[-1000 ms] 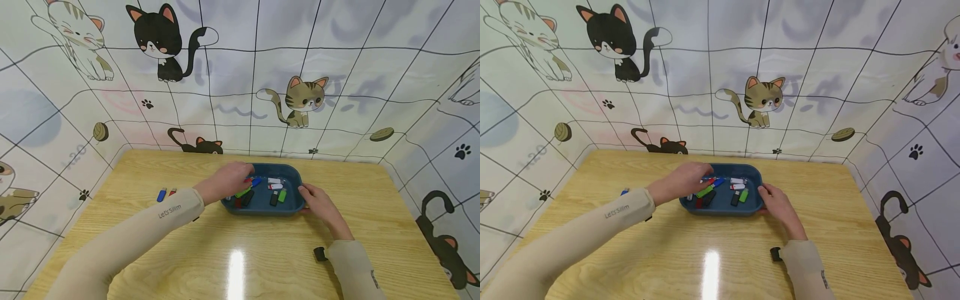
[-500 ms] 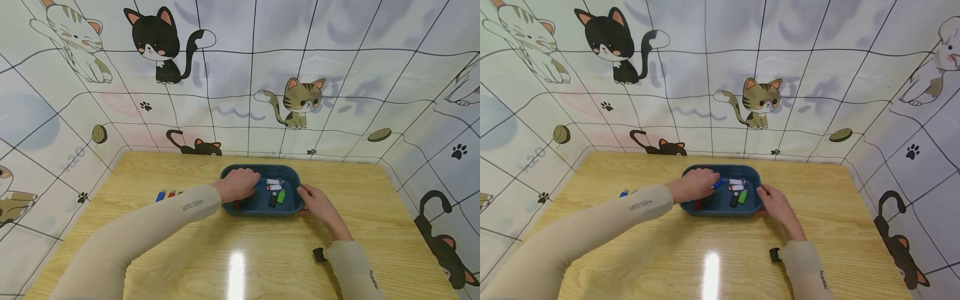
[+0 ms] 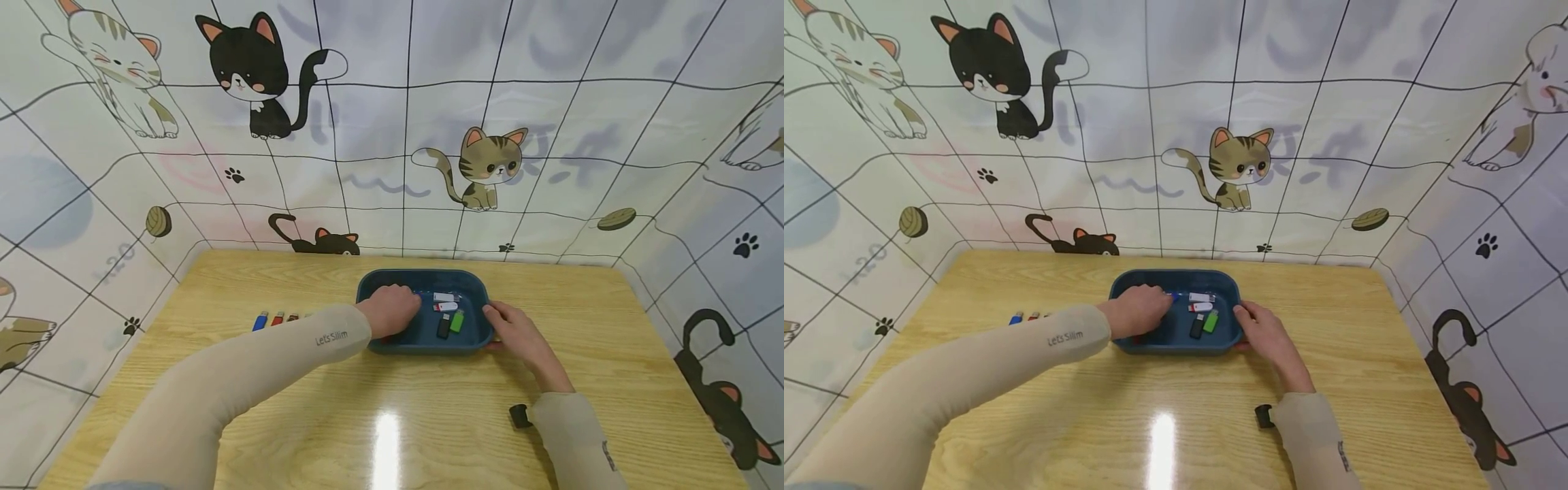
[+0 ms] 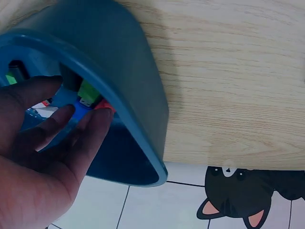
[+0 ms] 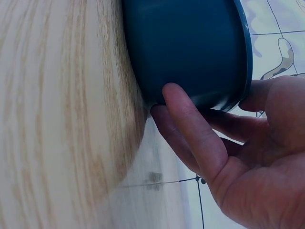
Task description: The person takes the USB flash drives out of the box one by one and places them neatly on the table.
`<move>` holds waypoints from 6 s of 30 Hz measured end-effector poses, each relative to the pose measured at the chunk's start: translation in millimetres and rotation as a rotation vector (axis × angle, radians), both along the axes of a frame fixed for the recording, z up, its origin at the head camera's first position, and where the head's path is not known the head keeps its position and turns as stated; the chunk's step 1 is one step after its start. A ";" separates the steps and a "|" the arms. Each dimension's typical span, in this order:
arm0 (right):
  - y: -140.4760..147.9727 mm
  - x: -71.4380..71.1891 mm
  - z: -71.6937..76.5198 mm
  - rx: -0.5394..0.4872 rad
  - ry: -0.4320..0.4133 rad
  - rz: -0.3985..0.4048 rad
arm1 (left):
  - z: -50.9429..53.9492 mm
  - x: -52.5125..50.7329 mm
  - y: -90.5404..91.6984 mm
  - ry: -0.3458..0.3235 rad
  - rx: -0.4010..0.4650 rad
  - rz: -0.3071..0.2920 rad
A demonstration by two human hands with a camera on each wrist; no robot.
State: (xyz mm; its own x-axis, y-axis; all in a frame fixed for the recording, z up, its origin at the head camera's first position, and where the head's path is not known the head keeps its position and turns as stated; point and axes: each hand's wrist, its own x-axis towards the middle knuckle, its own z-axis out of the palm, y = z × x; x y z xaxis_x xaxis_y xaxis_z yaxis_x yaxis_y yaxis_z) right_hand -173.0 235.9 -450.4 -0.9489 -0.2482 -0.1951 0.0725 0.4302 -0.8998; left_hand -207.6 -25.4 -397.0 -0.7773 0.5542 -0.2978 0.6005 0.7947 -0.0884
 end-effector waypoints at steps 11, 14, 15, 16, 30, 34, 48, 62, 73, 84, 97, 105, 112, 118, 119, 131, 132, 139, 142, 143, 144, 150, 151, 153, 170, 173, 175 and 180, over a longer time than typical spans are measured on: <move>0.5 1.4 0.1 -0.009 0.003 -0.003 | -9.6 -10.3 -2.7 -0.007 0.006 0.008; 0.7 1.4 0.4 -0.012 -0.002 -0.003 | -10.0 -12.3 -2.4 -0.016 -0.001 0.015; 0.8 1.3 0.6 -0.014 -0.004 -0.002 | -10.1 -12.7 -2.4 -0.017 -0.004 0.016; 0.9 1.3 0.7 -0.015 -0.006 -0.001 | -10.0 -12.9 -2.3 -0.018 -0.006 0.017; -0.5 -0.1 2.7 -0.001 -0.011 0.003 | -10.7 -14.4 -2.6 -0.033 -0.021 0.024; 0.2 -1.1 2.4 -0.014 -0.003 0.009 | -12.2 -14.8 -1.4 -0.022 -0.021 0.017; 0.8 -2.9 0.4 -0.021 0.015 0.020 | -9.8 -7.2 0.1 0.022 -0.011 -0.021; 0.5 -0.7 -0.2 -0.030 -0.016 0.005 | -1.5 -2.8 -5.7 0.020 0.057 0.013; 0.9 1.1 -0.3 -0.022 -0.015 0.000 | 2.9 6.9 -18.0 0.039 0.142 0.023; 1.4 1.4 -0.6 -0.019 -0.015 0.007 | 11.4 16.3 -27.5 0.046 0.230 0.025; 3.3 1.2 -1.7 -0.021 -0.015 0.008 | 13.1 24.4 -33.9 0.057 0.464 0.059; 1.9 0.9 -0.8 -0.019 -0.022 0.010 | 19.7 30.0 -41.3 0.033 0.567 0.120; 1.8 -0.8 -0.8 0.001 -0.020 0.004 | 23.1 28.2 -59.3 0.037 0.676 0.221; 3.0 -1.5 -1.6 0.005 -0.013 0.003 | 22.9 27.3 -76.9 -0.007 0.781 0.329; 2.9 -1.3 -1.5 0.004 -0.012 0.004 | 22.5 27.5 -79.9 -0.014 0.792 0.341; 1.4 0.9 -0.6 -0.014 -0.005 0.010 | 21.2 32.2 -111.9 -0.017 0.844 0.464; 1.5 0.7 -0.4 -0.012 -0.006 0.009 | 21.0 32.7 -114.0 -0.018 0.850 0.473; 0.9 0.3 -0.3 -0.005 0.004 0.014 | 12.0 32.6 -133.9 -0.026 0.895 0.525; 0.5 0.5 -0.2 -0.006 0.003 0.011 | 7.6 32.7 -144.6 -0.026 0.893 0.556; 0.5 0.6 -0.2 -0.007 0.003 0.010 | 6.3 32.9 -148.2 -0.022 0.891 0.567; 0.5 0.6 -0.2 -0.008 0.002 0.008 | 5.4 33.3 -151.4 -0.018 0.889 0.578; 0.1 0.6 -0.2 -0.012 0.006 0.003 | 1.6 36.9 -171.2 0.014 0.877 0.602; 0.0 0.6 -0.1 -0.009 0.008 0.003 | 0.8 37.4 -174.6 0.017 0.876 0.605; -0.3 0.7 0.2 -0.003 0.006 0.000 | -0.9 38.4 -181.1 0.026 0.874 0.618; -0.2 1.9 1.6 0.001 -0.001 0.004 | -16.9 42.5 -227.5 0.068 0.807 0.719; -0.1 2.0 1.4 -0.010 0.003 0.006 | -20.0 42.8 -237.9 0.072 0.798 0.731; 0.1 1.9 1.2 -0.019 0.003 0.008 | -21.9 43.6 -245.0 0.074 0.792 0.740; 0.6 1.6 0.9 -0.028 0.002 0.008 | -24.3 46.5 -259.3 0.079 0.775 0.757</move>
State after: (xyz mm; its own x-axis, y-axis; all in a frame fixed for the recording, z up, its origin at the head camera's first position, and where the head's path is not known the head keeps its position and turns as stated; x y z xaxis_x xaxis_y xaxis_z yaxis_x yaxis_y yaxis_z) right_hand -171.3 236.5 -449.5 -0.9472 -0.2613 -0.1859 0.0672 0.4052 -0.9117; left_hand -161.1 -284.7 -421.3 -0.9981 -0.0615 -0.0077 -0.0546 0.8128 0.5800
